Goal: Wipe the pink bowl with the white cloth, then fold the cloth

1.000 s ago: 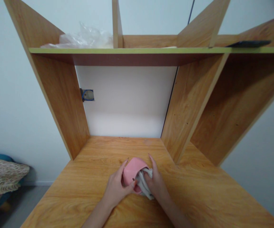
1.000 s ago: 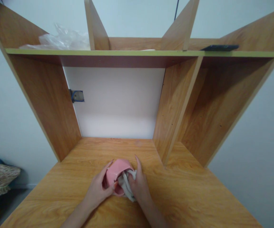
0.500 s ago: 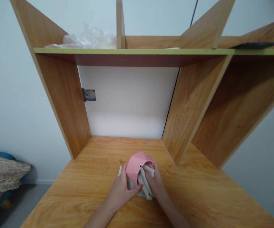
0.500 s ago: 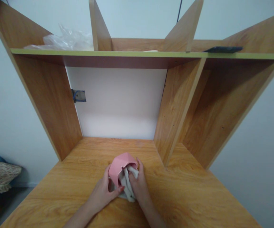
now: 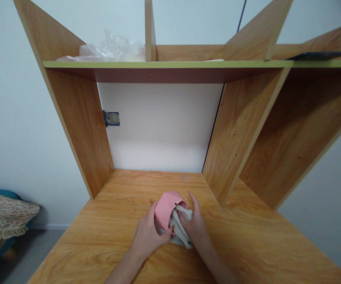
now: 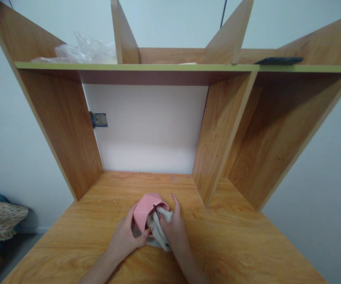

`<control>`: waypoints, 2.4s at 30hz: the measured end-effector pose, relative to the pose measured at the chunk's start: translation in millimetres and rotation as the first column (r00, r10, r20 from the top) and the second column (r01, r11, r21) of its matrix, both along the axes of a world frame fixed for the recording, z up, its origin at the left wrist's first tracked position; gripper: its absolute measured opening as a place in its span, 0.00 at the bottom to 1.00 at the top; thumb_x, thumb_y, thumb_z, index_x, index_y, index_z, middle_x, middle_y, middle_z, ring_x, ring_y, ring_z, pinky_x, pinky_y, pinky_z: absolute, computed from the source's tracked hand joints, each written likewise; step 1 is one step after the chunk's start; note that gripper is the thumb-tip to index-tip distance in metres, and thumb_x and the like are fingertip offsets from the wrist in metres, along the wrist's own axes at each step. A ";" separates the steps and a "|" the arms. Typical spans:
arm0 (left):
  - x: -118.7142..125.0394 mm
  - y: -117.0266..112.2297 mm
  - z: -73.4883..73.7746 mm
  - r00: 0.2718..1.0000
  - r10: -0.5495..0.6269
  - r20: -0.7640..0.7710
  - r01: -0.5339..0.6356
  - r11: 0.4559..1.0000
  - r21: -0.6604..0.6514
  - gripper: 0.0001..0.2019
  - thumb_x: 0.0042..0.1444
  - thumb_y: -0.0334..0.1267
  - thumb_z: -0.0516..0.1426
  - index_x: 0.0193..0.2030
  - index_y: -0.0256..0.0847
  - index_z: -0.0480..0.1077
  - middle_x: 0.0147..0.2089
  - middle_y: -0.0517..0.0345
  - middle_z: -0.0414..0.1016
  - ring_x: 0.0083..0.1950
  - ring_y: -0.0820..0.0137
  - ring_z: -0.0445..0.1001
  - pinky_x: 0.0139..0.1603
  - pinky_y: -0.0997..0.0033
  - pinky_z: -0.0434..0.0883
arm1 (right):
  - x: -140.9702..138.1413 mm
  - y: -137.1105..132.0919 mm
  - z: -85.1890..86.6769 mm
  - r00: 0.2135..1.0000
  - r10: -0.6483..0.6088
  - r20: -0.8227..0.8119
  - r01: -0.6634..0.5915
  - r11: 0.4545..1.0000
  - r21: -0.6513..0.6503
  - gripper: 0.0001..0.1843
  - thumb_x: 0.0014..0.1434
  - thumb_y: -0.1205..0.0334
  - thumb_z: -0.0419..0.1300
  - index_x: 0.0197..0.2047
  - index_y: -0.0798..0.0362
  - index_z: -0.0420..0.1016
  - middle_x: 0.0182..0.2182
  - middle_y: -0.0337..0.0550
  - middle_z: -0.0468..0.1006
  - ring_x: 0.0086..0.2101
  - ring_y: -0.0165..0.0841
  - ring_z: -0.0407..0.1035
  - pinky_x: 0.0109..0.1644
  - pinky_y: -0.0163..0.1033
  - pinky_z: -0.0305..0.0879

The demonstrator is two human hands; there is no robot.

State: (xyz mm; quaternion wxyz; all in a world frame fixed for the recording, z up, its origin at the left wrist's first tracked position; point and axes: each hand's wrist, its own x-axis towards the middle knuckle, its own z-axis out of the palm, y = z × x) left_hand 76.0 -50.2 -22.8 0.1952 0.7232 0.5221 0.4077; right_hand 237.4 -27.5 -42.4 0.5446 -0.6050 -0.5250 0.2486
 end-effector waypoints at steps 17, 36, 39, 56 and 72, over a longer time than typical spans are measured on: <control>-8.8 2.1 4.1 0.982 -0.117 -0.146 0.108 0.992 -0.065 0.39 0.47 0.47 0.55 0.63 0.41 0.42 0.47 0.48 0.71 0.40 0.59 0.72 0.41 0.62 0.67 | 4.6 -10.0 4.4 0.980 0.164 0.110 -0.154 0.984 -0.087 0.36 0.53 0.58 0.49 0.63 0.57 0.41 0.23 0.38 0.73 0.22 0.34 0.68 0.26 0.36 0.62; 1.7 -2.7 4.2 0.991 -0.102 0.090 0.108 0.992 -0.061 0.39 0.42 0.43 0.59 0.60 0.39 0.47 0.50 0.48 0.69 0.48 0.60 0.69 0.47 0.63 0.66 | 1.6 -0.9 3.5 0.998 0.024 0.059 -0.022 0.999 -0.043 0.40 0.46 0.57 0.57 0.61 0.55 0.47 0.26 0.39 0.75 0.24 0.35 0.70 0.28 0.37 0.65; -2.0 -2.5 5.9 0.995 -0.097 -0.025 0.095 0.993 -0.074 0.38 0.39 0.46 0.60 0.59 0.42 0.52 0.45 0.50 0.73 0.42 0.57 0.72 0.42 0.63 0.68 | 4.6 -5.4 10.3 0.976 0.029 0.217 -0.008 0.995 -0.095 0.39 0.48 0.56 0.55 0.61 0.55 0.47 0.15 0.31 0.68 0.16 0.34 0.66 0.20 0.35 0.59; -13.8 5.8 5.9 0.984 -0.180 0.010 0.180 0.982 -0.063 0.40 0.45 0.54 0.57 0.62 0.40 0.48 0.56 0.45 0.64 0.51 0.57 0.67 0.50 0.61 0.63 | 0.6 -11.2 2.2 0.983 0.175 0.052 -0.172 0.983 -0.060 0.35 0.54 0.56 0.49 0.62 0.55 0.42 0.30 0.42 0.75 0.26 0.34 0.70 0.31 0.38 0.66; 2.8 -1.9 8.3 0.953 -0.172 0.251 0.201 0.975 -0.095 0.30 0.45 0.40 0.59 0.53 0.36 0.52 0.48 0.47 0.68 0.48 0.62 0.68 0.48 0.65 0.65 | -3.5 -4.6 -3.6 0.995 0.097 -0.035 -0.097 0.995 0.004 0.35 0.49 0.61 0.52 0.60 0.56 0.47 0.46 0.47 0.70 0.43 0.35 0.68 0.47 0.39 0.63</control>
